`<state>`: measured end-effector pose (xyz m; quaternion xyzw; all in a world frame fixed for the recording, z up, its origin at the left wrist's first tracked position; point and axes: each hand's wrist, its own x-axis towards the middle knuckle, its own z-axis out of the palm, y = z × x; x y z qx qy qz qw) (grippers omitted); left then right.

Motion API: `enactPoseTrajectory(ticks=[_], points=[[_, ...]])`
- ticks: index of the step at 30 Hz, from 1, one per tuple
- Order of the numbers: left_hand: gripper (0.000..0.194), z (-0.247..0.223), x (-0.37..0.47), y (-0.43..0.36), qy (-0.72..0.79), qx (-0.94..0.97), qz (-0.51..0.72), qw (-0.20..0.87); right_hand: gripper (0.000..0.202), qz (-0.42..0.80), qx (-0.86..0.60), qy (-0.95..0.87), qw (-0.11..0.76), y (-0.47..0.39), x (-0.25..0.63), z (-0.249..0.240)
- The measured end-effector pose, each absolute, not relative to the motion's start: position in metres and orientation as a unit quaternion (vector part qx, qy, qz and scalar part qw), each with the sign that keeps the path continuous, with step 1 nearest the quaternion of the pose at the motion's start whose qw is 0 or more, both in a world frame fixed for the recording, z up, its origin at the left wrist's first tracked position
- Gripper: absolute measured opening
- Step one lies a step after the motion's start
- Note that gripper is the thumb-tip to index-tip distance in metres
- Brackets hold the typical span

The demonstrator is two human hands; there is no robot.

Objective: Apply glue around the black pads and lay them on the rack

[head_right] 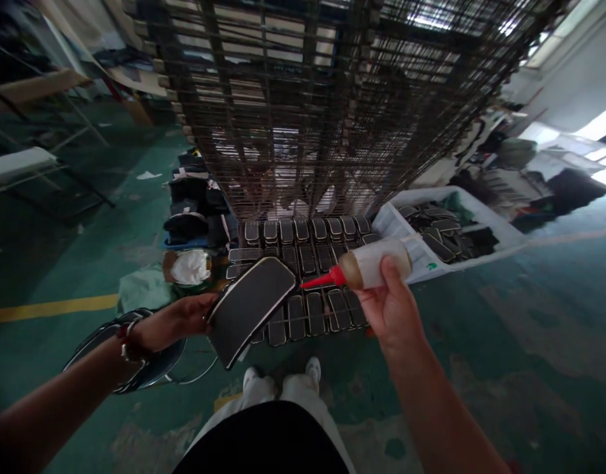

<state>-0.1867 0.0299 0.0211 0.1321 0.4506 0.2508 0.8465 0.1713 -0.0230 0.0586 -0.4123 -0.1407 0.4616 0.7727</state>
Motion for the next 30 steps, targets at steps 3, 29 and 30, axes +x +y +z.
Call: enactPoseTrajectory(ticks=[3,29,30], points=[[0.064,0.018,-0.191,0.025,0.446,0.130,0.245,0.851,0.033,0.433,-0.411,-0.173,0.784,-0.018,0.170,0.062],[0.033,0.002,-0.196,0.022,0.358,0.459,0.178,0.794,0.037,0.397,-0.452,-0.147,0.785,-0.026,0.142,0.036],[0.032,0.002,-0.196,0.021,0.358,0.458,0.177,0.794,0.037,0.395,-0.457,-0.141,0.784,-0.027,0.141,0.035]])
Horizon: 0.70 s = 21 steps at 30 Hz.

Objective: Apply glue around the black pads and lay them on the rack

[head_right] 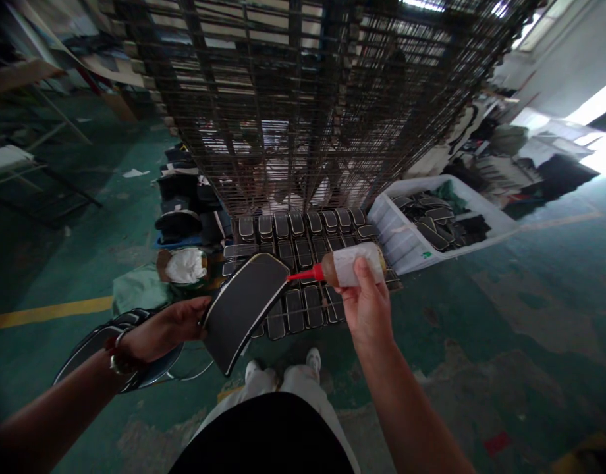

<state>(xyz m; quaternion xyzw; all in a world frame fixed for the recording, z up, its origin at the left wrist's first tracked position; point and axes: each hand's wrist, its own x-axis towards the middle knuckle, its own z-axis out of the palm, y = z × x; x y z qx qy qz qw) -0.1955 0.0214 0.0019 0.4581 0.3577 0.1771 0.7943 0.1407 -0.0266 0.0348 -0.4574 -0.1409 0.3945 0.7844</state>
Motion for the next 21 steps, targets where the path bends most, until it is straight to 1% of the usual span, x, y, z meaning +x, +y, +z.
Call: enactPoseTrajectory(ticks=[8,16,21], points=[[0.033,0.006,-0.191,0.023,0.353,0.447,0.193,0.799,0.040,0.404,-0.463,-0.119,0.780,-0.031,0.130,0.030],[0.044,-0.001,-0.191,0.023,0.327,0.424,0.203,0.819,0.040,0.410,-0.481,-0.122,0.765,-0.042,0.115,0.028],[0.041,-0.003,-0.190,0.021,0.332,0.403,0.205,0.828,0.042,0.413,-0.479,-0.135,0.763,-0.047,0.107,0.028]])
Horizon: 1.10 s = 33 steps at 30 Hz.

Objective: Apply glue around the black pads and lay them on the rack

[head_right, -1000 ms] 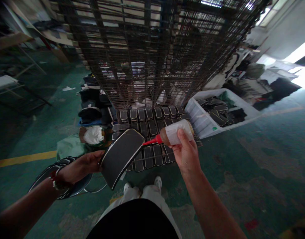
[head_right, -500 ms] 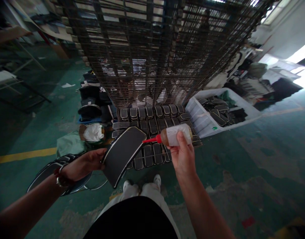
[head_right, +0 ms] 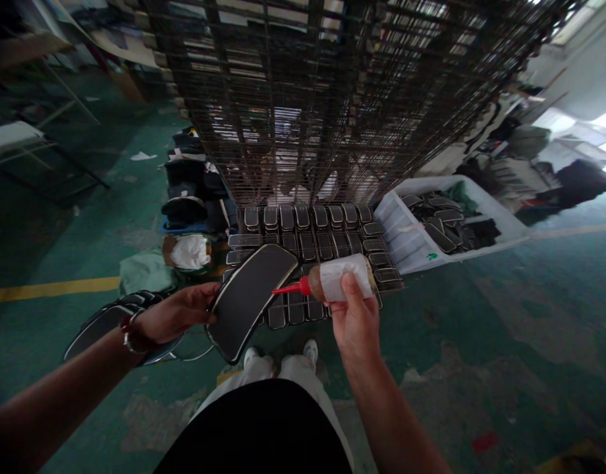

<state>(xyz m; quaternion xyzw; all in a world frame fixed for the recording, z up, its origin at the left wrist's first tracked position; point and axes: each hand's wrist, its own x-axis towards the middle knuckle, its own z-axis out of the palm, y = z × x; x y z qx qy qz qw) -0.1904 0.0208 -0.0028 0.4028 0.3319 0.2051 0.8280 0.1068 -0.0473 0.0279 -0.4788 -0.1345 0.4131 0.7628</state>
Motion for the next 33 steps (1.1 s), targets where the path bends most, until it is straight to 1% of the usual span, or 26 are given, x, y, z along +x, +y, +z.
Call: enactPoseTrajectory(ticks=[12,18,24,28,33], points=[[0.048,0.002,-0.184,0.017,0.335,0.334,0.220,0.853,0.036,0.422,-0.495,-0.148,0.745,-0.057,0.094,0.023],[0.049,0.003,-0.182,0.015,0.354,0.305,0.226,0.855,0.028,0.420,-0.491,-0.215,0.732,-0.065,0.091,0.020],[0.046,0.002,-0.180,0.015,0.366,0.284,0.231,0.856,0.037,0.434,-0.494,-0.250,0.711,-0.070,0.087,0.019],[0.048,-0.001,-0.177,0.018,0.369,0.268,0.239,0.857,0.040,0.432,-0.484,-0.260,0.715,-0.073,0.085,0.019],[0.045,-0.003,-0.175,0.020,0.392,0.254,0.260,0.845,0.044,0.435,-0.468,-0.281,0.716,-0.077,0.084,0.020]])
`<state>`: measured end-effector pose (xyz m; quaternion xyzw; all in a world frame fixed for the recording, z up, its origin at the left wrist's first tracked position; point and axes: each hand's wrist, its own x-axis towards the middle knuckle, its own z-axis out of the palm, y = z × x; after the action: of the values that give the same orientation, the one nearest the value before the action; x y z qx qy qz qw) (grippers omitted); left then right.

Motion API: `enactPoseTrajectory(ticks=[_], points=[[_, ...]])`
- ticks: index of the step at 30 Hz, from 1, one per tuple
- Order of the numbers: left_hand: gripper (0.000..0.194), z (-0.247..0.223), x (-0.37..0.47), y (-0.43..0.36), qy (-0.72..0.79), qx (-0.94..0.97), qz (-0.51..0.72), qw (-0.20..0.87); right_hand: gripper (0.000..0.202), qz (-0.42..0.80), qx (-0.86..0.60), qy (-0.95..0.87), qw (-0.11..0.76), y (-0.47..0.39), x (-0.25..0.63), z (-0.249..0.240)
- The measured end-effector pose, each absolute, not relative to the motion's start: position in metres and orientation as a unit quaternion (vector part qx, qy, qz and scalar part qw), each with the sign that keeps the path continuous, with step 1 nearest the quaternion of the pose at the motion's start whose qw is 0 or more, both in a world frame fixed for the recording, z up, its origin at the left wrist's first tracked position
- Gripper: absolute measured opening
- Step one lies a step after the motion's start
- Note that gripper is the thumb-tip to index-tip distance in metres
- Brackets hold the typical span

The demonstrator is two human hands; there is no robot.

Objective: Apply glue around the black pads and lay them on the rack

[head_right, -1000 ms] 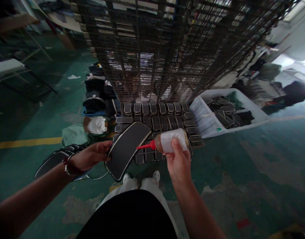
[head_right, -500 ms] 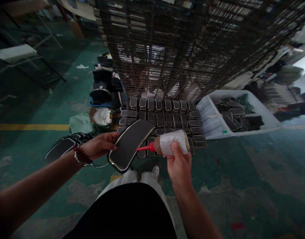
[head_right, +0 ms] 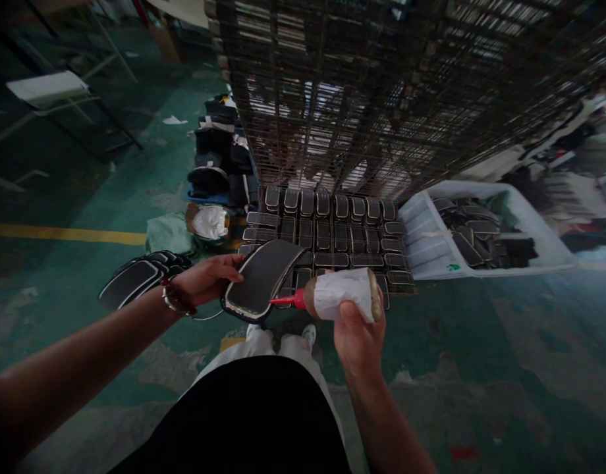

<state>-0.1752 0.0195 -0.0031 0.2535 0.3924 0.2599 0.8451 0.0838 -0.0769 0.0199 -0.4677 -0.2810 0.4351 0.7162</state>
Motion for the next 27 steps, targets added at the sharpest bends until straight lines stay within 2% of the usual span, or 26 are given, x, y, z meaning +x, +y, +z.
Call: enactPoseTrajectory(ticks=[14,20,27], points=[[0.036,0.001,-0.165,0.015,0.443,0.174,0.332,0.814,0.047,0.430,-0.461,-0.292,0.719,-0.079,0.081,0.015],[0.035,0.004,-0.159,0.011,0.446,0.168,0.337,0.812,0.045,0.384,-0.476,-0.264,0.746,-0.073,0.081,0.017],[0.036,0.001,-0.148,0.002,0.438,0.238,0.361,0.788,0.028,0.595,-0.471,-0.061,0.648,-0.054,0.088,0.009]])
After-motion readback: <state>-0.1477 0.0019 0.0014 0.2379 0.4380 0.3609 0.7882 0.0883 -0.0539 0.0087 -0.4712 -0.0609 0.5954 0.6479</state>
